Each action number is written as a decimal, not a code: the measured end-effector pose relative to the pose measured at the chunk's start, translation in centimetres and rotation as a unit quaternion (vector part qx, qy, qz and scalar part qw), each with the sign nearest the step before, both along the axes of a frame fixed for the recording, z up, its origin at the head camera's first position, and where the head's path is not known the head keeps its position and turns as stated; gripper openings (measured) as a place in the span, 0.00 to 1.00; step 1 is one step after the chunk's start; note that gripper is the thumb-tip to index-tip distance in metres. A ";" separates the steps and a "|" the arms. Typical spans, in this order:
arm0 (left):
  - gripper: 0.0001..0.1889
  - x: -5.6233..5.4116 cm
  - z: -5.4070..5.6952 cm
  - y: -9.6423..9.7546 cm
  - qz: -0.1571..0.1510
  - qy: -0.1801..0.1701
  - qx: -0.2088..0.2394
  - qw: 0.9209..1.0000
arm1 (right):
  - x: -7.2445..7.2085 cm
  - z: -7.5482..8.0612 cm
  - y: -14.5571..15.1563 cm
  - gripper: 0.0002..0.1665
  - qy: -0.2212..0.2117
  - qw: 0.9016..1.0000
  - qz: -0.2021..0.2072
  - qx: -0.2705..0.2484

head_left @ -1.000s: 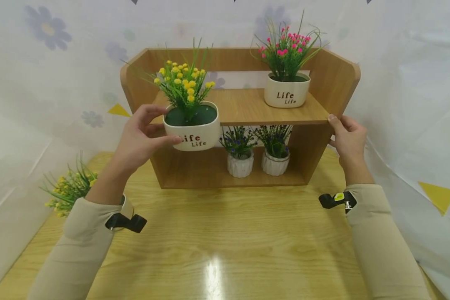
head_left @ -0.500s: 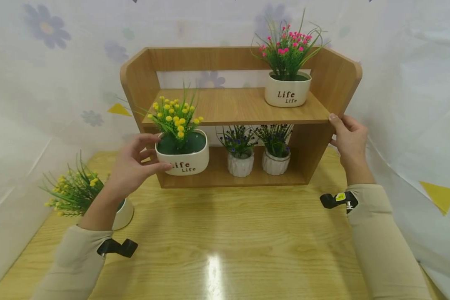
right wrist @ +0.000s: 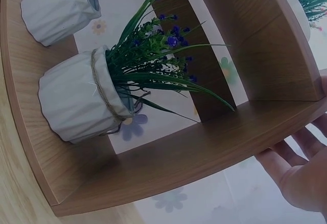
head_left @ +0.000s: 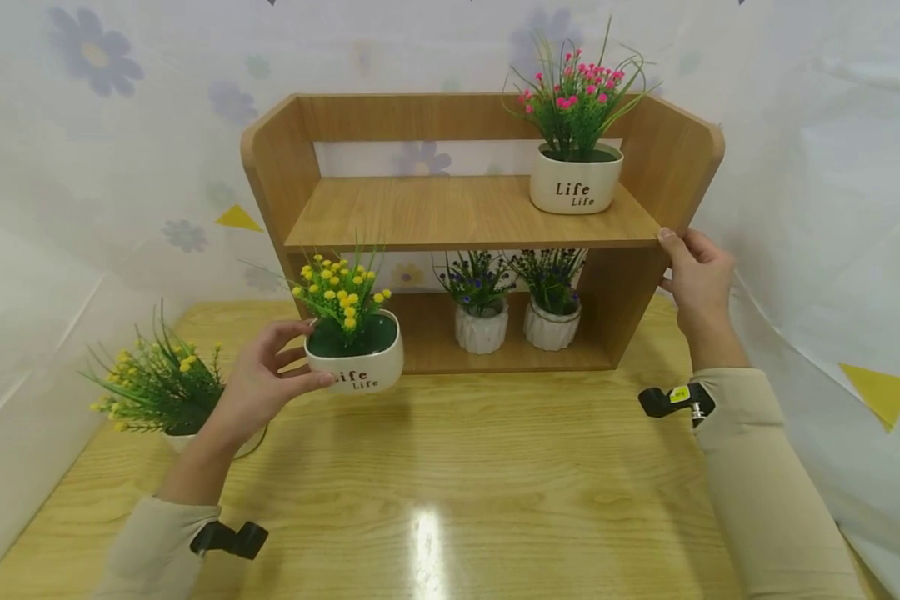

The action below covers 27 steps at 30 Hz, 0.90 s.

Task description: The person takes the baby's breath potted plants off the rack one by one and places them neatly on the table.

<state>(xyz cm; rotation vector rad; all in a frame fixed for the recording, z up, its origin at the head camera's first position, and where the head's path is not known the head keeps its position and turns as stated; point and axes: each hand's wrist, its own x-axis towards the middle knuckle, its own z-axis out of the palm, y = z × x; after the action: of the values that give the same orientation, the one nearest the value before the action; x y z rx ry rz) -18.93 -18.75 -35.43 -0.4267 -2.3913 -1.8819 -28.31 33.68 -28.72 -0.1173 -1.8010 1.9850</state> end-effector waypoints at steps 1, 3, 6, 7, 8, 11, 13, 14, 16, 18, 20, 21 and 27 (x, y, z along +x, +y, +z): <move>0.34 0.1 -0.4 -0.1 0.002 -0.004 0.001 1.000 | -0.1 0.0 0.0 0.25 0.001 1.000 0.002 0.000; 0.34 0.3 -1.0 -0.4 0.007 -0.006 0.002 1.000 | -0.2 -0.1 0.1 0.24 0.004 1.000 0.007 0.000; 0.33 0.6 -1.9 -0.7 0.011 -0.009 0.003 1.000 | -0.2 -0.1 0.3 0.24 0.006 1.000 0.011 0.000; 0.33 0.6 -2.2 -0.8 0.010 -0.009 0.002 1.000 | -0.3 -0.1 0.4 0.23 0.006 1.000 0.012 -0.001; 0.33 0.7 -2.5 -0.9 0.009 -0.008 0.001 1.000 | -0.3 -0.1 0.4 0.23 0.006 1.000 0.012 -0.003; 0.34 1.0 -3.4 -1.4 0.007 -0.010 -0.003 1.000 | -0.3 -0.2 0.4 0.22 0.007 1.000 0.013 -0.006; 0.34 1.2 -4.1 -1.8 0.006 -0.012 -0.007 1.000 | -0.4 -0.2 0.4 0.22 0.007 1.000 0.014 -0.008; 0.34 1.3 -4.3 -2.0 0.006 -0.012 -0.011 1.000 | -0.4 -0.2 0.3 0.22 0.007 1.000 0.015 -0.009; 0.34 1.5 -4.8 -2.4 0.005 -0.013 -0.018 1.000 | -0.5 -0.3 0.3 0.22 0.005 1.000 0.015 -0.010; 0.34 1.6 -5.3 -2.8 0.005 -0.011 -0.026 1.000 | -0.5 -0.3 0.3 0.22 0.004 1.000 0.014 -0.012; 0.34 1.7 -5.6 -3.1 0.006 -0.013 -0.032 0.999 | -0.5 -0.3 0.4 0.22 0.002 1.000 0.013 -0.012; 0.34 1.8 -5.8 -3.3 0.008 -0.015 -0.034 0.999 | -0.5 -0.3 0.4 0.22 0.001 1.000 0.013 -0.012; 0.33 2.0 -6.7 -3.9 0.013 -0.034 -0.038 0.999 | -0.5 -0.3 0.5 0.23 0.003 1.000 0.016 -0.019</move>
<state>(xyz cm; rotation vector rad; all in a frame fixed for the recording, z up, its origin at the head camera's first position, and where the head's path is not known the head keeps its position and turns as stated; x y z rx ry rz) -16.98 -22.68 -42.10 -0.3400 -2.5046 -1.8282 -28.84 34.13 -28.99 -0.0946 -1.7719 2.0403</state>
